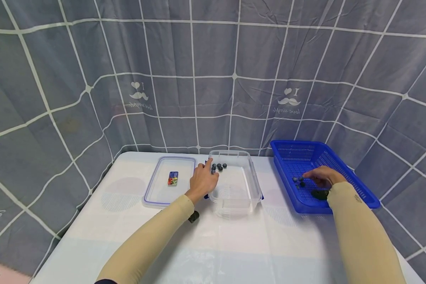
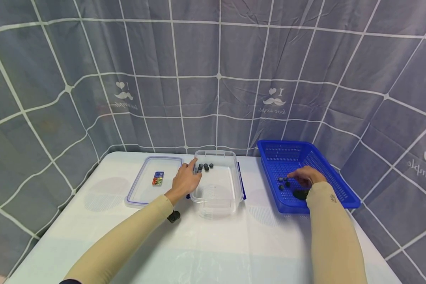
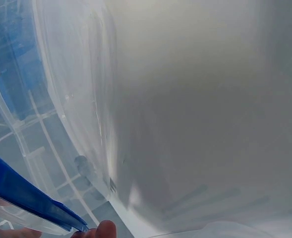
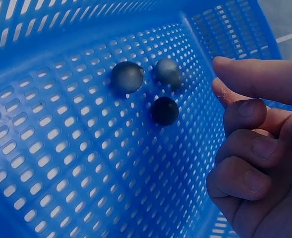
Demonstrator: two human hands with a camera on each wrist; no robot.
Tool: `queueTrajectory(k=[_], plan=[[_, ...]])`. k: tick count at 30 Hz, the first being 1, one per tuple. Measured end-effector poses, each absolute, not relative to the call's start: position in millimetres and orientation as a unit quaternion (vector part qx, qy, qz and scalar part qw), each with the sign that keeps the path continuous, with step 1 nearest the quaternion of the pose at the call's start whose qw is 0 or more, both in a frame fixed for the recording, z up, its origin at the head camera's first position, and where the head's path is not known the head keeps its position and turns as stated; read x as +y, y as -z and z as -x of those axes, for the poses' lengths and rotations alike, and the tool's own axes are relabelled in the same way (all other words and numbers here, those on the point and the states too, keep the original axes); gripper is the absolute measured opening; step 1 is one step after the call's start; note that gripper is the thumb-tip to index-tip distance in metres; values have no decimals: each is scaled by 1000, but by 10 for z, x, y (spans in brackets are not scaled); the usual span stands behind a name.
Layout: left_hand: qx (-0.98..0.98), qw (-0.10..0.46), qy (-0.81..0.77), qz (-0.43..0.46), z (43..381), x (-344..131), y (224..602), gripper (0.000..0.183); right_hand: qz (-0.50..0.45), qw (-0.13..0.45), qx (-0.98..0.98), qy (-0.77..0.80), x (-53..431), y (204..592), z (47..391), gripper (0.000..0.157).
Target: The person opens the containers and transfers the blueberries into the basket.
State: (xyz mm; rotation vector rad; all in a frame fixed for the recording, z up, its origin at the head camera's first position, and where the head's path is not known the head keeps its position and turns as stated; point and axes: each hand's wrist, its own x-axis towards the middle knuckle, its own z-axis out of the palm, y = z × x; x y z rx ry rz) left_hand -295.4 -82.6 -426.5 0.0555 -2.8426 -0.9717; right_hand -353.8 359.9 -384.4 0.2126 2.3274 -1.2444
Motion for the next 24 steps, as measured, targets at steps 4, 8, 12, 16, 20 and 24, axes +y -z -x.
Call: queueTrajectory(k=[4, 8, 12, 16, 20, 24], plan=[[-944, 68, 323, -18, 2955, -826, 4262, 61, -62, 230, 864, 443, 3561, 3811, 3572, 46], [-944, 68, 322, -21, 2958, -827, 4260, 61, -35, 206, 870, 446, 3451, 3738, 3648, 41], [-944, 66, 322, -23, 2967, -830, 4273, 61, -10, 188, 872, 451, 3277, 3641, 3706, 19], [-945, 65, 321, -24, 2966, -829, 4280, 61, 10, 183, 880, 438, 3066, 3526, 3747, 53], [-944, 65, 323, -22, 2955, -824, 4272, 61, 31, 185, 877, 441, 2844, 3402, 3775, 54], [-943, 66, 326, -19, 2958, -828, 4261, 61, 45, 191, 856, 479, 2619, 3309, 3801, 51]])
